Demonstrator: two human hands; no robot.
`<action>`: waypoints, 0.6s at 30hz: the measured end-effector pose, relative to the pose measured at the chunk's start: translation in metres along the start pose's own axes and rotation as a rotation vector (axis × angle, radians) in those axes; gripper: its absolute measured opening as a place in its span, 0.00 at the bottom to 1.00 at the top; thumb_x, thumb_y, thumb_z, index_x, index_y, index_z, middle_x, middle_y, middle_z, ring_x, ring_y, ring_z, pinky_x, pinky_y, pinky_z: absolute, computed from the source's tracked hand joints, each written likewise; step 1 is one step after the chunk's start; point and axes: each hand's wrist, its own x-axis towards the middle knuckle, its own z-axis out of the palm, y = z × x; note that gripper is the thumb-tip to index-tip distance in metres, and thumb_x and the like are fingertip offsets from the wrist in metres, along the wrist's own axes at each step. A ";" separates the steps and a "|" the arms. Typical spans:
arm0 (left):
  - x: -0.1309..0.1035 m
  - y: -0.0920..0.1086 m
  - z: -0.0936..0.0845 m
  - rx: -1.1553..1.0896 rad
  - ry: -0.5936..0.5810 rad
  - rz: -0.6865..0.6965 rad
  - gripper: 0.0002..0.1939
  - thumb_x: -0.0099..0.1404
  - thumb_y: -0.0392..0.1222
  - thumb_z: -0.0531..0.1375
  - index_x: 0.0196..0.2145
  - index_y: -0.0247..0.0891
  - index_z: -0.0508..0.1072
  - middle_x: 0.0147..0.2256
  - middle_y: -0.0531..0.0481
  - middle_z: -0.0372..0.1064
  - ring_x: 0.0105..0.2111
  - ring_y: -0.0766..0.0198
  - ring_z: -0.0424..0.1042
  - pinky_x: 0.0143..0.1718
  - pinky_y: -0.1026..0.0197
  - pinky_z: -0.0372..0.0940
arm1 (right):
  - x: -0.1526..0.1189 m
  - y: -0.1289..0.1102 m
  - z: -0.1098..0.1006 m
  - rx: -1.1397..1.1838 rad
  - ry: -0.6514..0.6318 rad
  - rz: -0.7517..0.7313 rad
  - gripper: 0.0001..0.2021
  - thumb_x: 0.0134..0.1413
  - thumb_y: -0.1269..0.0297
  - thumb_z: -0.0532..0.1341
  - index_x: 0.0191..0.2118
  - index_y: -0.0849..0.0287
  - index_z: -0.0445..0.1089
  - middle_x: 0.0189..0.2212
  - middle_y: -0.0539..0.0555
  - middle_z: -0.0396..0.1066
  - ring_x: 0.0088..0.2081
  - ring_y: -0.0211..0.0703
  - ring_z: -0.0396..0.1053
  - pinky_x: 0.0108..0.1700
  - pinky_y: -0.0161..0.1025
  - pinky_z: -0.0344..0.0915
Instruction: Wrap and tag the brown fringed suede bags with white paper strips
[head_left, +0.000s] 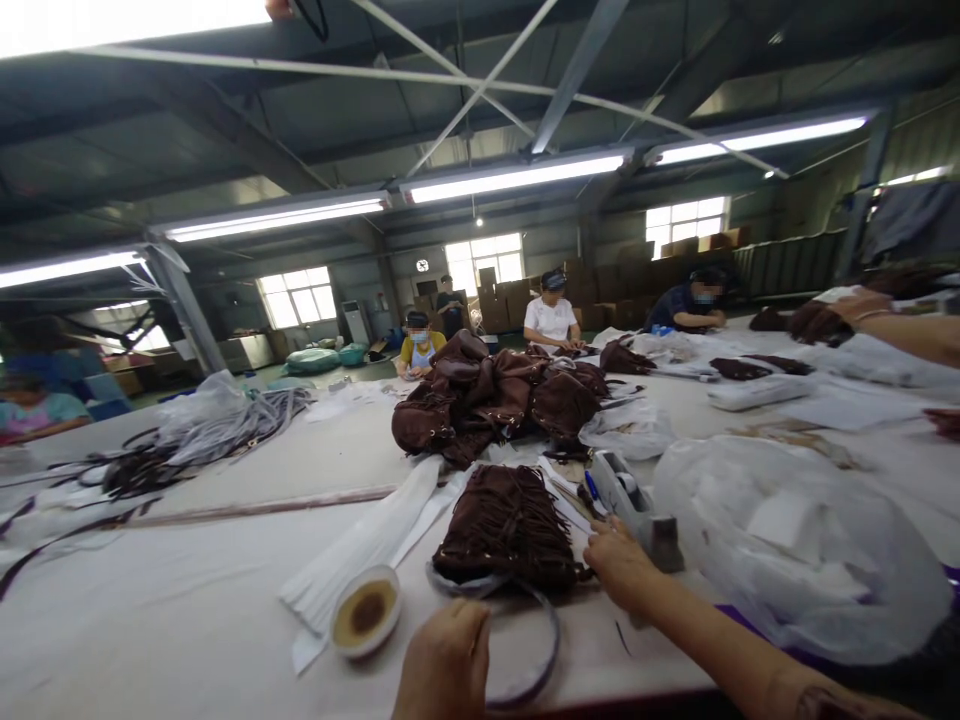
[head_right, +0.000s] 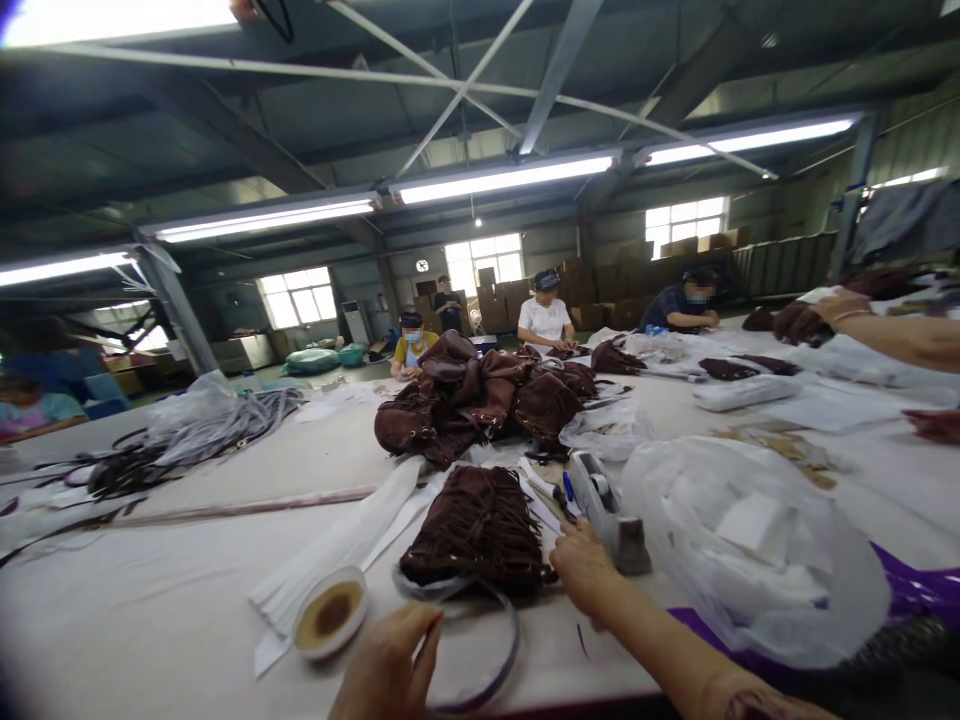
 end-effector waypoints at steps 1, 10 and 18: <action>0.009 0.009 0.000 0.000 0.021 0.021 0.16 0.66 0.37 0.51 0.42 0.43 0.78 0.39 0.42 0.77 0.41 0.55 0.77 0.43 0.56 0.71 | 0.002 -0.003 -0.005 -0.009 0.010 -0.018 0.14 0.53 0.78 0.56 0.36 0.62 0.79 0.39 0.65 0.78 0.55 0.61 0.66 0.63 0.60 0.47; 0.073 -0.013 0.027 -0.026 -0.143 -0.107 0.45 0.53 0.28 0.60 0.68 0.42 0.56 0.69 0.40 0.49 0.64 0.44 0.58 0.65 0.45 0.55 | -0.010 -0.045 -0.027 -0.108 0.185 -0.133 0.14 0.54 0.80 0.54 0.35 0.60 0.76 0.31 0.60 0.77 0.34 0.49 0.74 0.38 0.43 0.65; 0.090 -0.044 0.010 -0.030 -0.283 0.005 0.37 0.54 0.36 0.64 0.62 0.39 0.65 0.52 0.42 0.70 0.51 0.51 0.70 0.54 0.54 0.64 | -0.023 -0.021 0.051 0.183 0.072 0.076 0.08 0.54 0.70 0.58 0.37 0.57 0.75 0.37 0.56 0.78 0.41 0.49 0.76 0.42 0.40 0.67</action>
